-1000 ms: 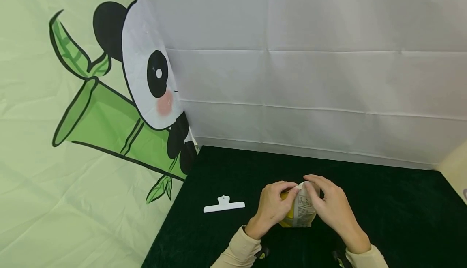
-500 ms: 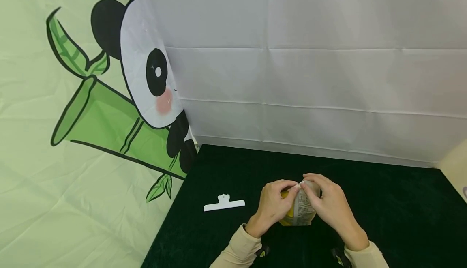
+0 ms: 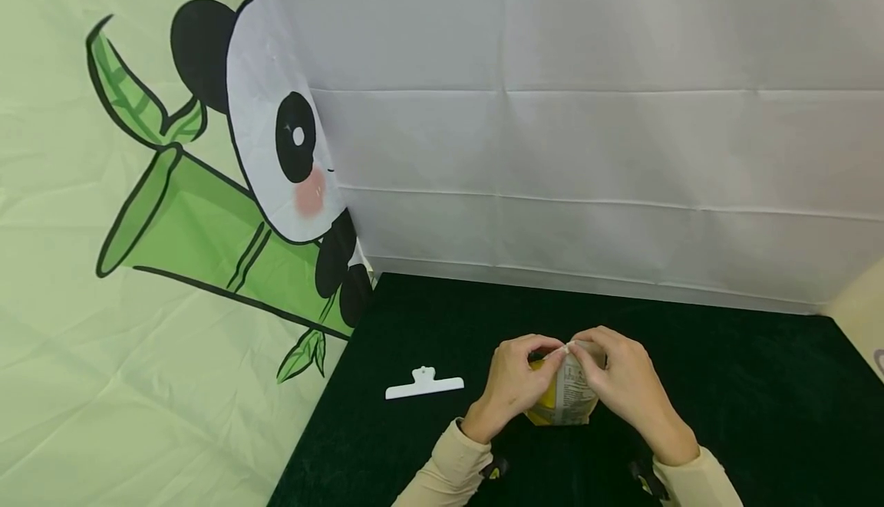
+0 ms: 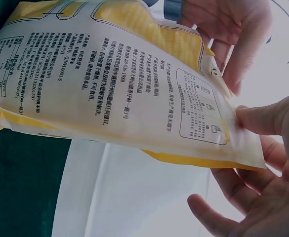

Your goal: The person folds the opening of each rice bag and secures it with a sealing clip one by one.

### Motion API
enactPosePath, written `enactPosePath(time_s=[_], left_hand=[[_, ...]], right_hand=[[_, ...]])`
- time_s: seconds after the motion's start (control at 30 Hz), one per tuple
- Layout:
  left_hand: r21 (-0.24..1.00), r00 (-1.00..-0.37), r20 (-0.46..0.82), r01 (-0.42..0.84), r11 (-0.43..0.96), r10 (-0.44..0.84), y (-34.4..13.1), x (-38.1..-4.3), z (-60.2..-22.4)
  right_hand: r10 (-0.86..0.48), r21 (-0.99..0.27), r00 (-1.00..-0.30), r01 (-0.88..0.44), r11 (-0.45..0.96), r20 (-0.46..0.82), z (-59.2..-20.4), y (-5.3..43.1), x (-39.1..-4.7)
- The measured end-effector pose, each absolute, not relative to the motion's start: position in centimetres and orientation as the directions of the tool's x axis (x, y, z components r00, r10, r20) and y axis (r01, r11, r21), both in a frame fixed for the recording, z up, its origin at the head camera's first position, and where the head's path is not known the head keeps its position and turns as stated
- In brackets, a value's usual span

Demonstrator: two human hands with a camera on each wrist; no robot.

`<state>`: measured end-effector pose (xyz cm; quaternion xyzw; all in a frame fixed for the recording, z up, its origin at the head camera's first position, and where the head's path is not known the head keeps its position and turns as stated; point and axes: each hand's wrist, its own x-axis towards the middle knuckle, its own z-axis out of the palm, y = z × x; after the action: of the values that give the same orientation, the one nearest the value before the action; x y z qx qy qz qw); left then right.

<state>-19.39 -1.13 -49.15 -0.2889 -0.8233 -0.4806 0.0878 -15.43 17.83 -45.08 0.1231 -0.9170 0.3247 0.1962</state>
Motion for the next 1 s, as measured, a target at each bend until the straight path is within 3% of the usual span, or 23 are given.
enactPosePath(time_s=[0.37, 0.67, 1.0], left_hand=[[0.744, -0.834, 0.397, 0.537, 0.397, 0.383, -1.2, -19.5, -49.0], [0.732, -0.832, 0.408, 0.544, 0.411, 0.376, -1.1, -19.5, -49.1], [0.717, -0.827, 0.429, 0.556, 0.419, 0.363, -1.0, -19.5, -49.1]], right_hand=[[-0.116, -0.535, -0.906, -0.341, 0.773, 0.408, -44.5, 17.9, -15.3], [-0.169, -0.425, -0.877, -0.376, 0.823, 0.450, -43.4, 17.5, -15.1], [-0.293, -0.176, -0.724, -0.496, 0.850, 0.624, -43.3, 16.4, -15.4]])
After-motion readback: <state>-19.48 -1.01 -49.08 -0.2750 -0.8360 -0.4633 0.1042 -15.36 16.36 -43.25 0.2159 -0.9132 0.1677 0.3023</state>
